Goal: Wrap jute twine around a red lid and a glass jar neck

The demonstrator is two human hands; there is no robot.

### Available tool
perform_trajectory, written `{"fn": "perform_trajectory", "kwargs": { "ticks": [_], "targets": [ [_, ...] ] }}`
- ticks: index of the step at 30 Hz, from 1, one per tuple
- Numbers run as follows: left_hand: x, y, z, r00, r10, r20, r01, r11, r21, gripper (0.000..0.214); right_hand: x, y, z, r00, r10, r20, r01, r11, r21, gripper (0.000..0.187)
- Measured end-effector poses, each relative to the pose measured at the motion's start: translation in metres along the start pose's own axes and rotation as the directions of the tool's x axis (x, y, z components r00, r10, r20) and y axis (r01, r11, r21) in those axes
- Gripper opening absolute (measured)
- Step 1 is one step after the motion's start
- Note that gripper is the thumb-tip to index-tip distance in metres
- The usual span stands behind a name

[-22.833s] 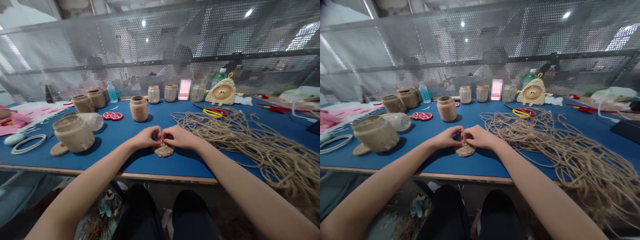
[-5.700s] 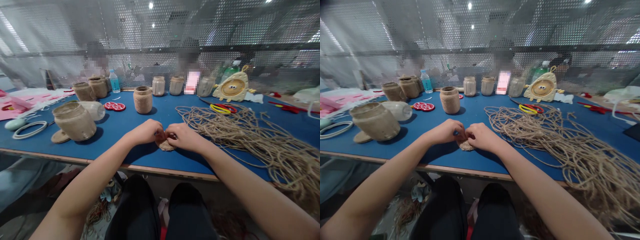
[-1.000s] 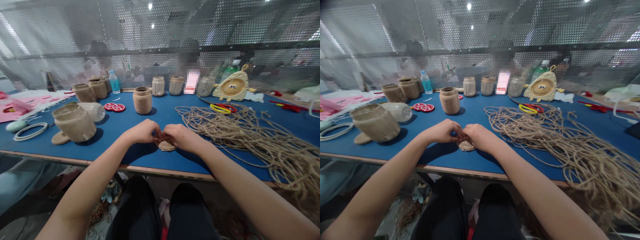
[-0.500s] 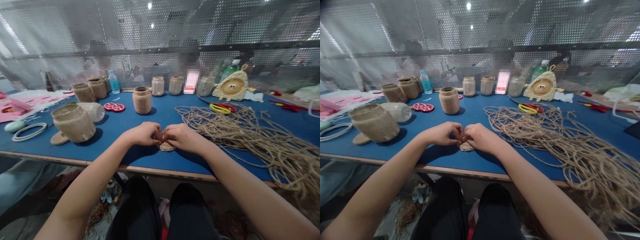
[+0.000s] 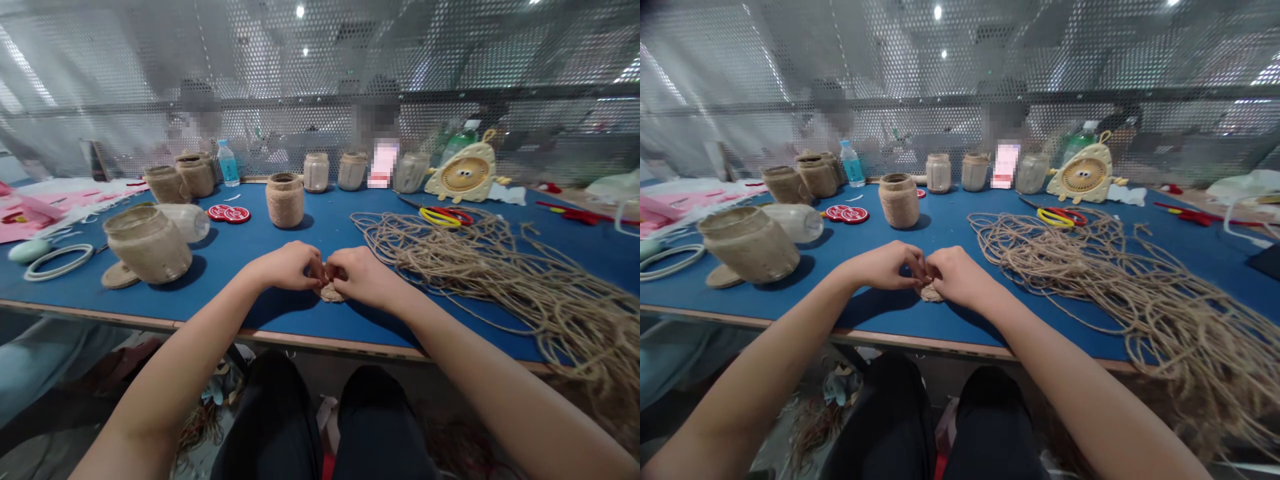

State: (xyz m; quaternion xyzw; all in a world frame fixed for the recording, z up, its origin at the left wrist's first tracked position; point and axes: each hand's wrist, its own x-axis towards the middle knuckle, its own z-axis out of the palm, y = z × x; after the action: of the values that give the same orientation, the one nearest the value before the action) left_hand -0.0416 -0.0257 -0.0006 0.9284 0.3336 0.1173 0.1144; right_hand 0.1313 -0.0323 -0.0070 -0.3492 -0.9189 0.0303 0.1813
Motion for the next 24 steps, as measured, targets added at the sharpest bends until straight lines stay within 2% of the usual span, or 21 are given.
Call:
{"fn": "perform_trajectory", "kwargs": {
  "ticks": [8, 14, 20, 24],
  "targets": [
    [0.001, 0.001, -0.001, 0.999, -0.048, 0.007, 0.048, 0.999, 0.006, 0.014, 0.002, -0.003, -0.002, 0.987, -0.111, 0.115, 0.117, 0.992, -0.046, 0.015],
    [0.005, 0.001, 0.003, 0.986, -0.147, -0.074, 0.145, 0.989, -0.025, 0.015, -0.002, 0.005, -0.001, 0.999, -0.033, 0.018, 0.034, 0.999, -0.017, 0.013],
    [0.011, 0.003, 0.012, 0.951, -0.271, -0.147, 0.267, 0.963, -0.048, 0.012, -0.004, 0.008, -0.005, 1.000, -0.008, 0.007, 0.008, 0.997, 0.081, 0.014],
    [0.012, 0.004, 0.013, 0.942, -0.290, -0.167, 0.280, 0.957, -0.081, 0.009, -0.003, 0.009, -0.004, 1.000, 0.018, -0.004, -0.017, 0.989, 0.144, 0.014]
  ]
}}
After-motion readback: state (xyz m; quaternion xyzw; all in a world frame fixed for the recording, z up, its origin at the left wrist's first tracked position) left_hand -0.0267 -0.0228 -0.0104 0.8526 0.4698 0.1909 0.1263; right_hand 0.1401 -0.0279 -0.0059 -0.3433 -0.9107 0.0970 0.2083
